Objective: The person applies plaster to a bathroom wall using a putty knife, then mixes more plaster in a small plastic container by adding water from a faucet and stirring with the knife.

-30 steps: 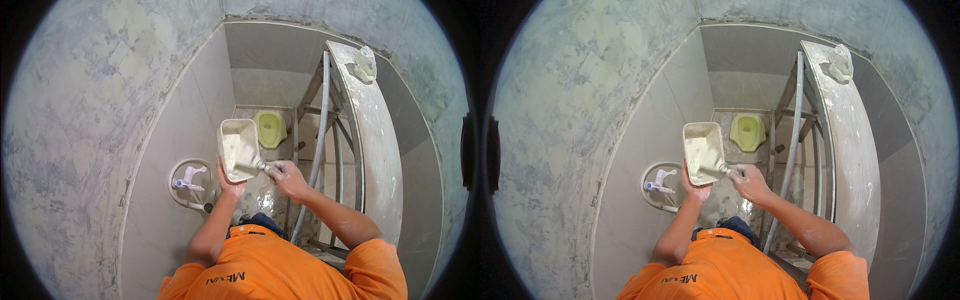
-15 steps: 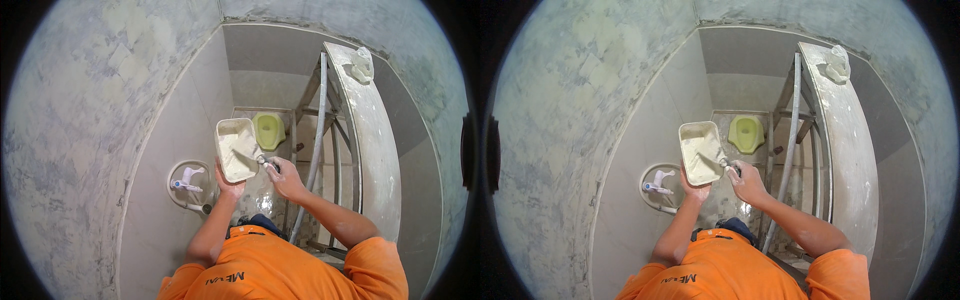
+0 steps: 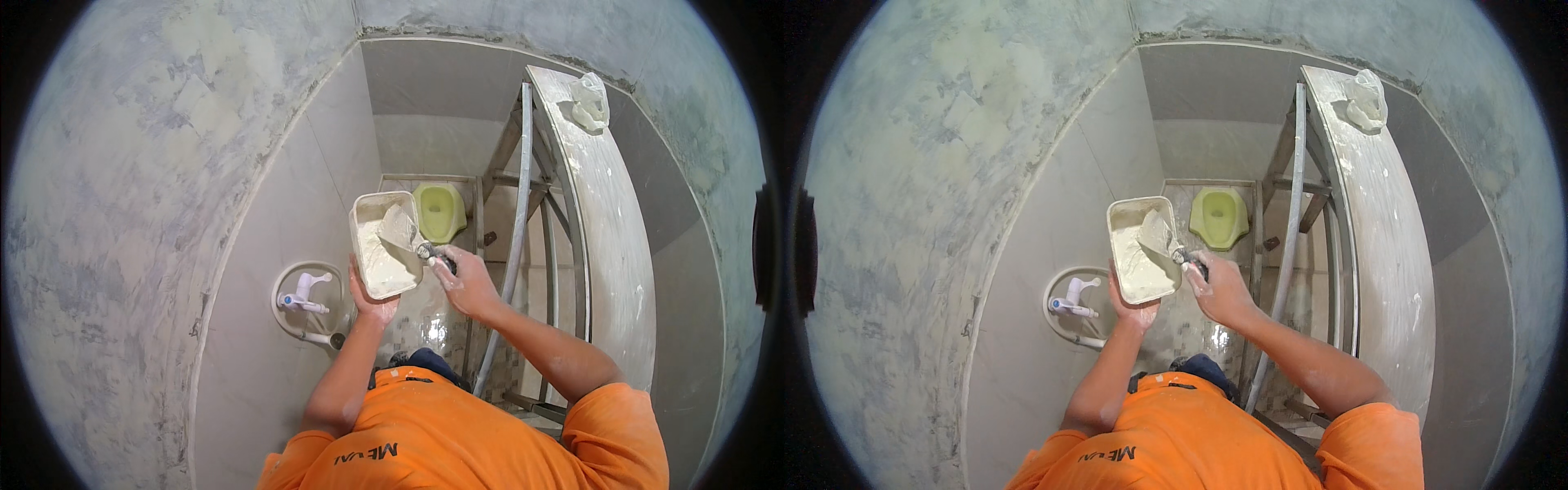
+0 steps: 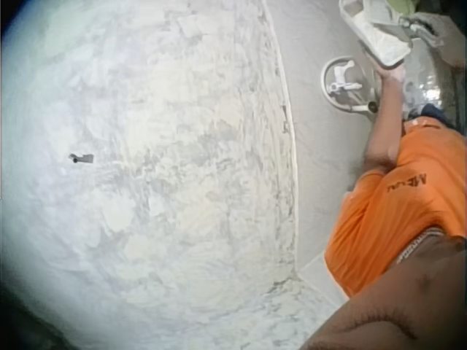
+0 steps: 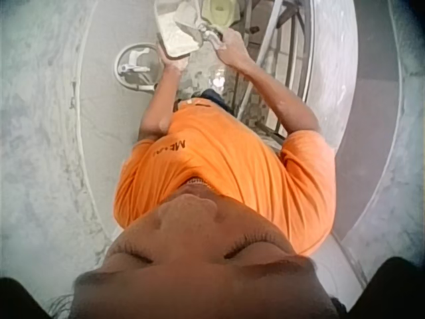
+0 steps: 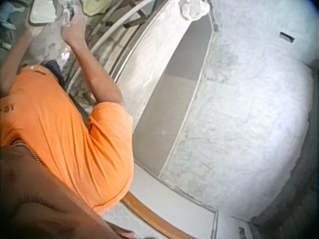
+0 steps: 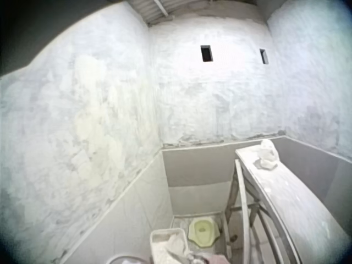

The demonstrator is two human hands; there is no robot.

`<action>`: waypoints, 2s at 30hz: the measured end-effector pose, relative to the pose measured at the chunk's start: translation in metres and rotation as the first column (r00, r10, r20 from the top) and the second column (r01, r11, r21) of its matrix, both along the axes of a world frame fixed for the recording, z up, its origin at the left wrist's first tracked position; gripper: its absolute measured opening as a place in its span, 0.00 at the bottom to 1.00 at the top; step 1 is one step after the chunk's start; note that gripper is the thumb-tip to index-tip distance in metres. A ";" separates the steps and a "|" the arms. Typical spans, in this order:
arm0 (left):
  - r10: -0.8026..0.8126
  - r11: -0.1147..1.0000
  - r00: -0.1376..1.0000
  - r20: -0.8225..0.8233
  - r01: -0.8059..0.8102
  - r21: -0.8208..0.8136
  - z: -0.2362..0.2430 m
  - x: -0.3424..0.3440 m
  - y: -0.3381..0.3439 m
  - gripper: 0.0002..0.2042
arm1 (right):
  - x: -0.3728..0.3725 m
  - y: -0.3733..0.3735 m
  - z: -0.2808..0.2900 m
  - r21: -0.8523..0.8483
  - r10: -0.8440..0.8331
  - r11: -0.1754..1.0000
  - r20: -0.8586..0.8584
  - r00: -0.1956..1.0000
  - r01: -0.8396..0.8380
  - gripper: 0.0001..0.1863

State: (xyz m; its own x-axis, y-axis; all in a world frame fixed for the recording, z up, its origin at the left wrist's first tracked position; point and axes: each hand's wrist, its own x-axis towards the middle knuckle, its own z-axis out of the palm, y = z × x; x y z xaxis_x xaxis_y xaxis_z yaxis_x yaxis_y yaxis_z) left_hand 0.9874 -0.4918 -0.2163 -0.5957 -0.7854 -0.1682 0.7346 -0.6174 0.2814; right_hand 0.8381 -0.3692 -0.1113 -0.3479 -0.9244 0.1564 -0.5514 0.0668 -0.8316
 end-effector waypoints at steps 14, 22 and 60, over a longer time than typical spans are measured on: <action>0.256 0.959 0.964 0.072 -0.263 0.105 0.043 0.003 0.005 0.29 | 0.022 0.020 0.015 -0.019 0.138 0.986 -0.485 0.863 -0.168 0.26; 0.435 0.899 0.899 0.059 -0.437 0.026 0.085 -0.035 -0.004 0.29 | 0.036 0.029 0.015 0.136 0.203 0.979 -0.516 0.832 -0.155 0.30; 0.142 0.981 0.984 -0.109 -0.124 0.150 0.074 -0.022 -0.027 0.27 | -0.019 0.003 0.042 0.112 0.055 0.973 0.732 0.679 -0.200 0.16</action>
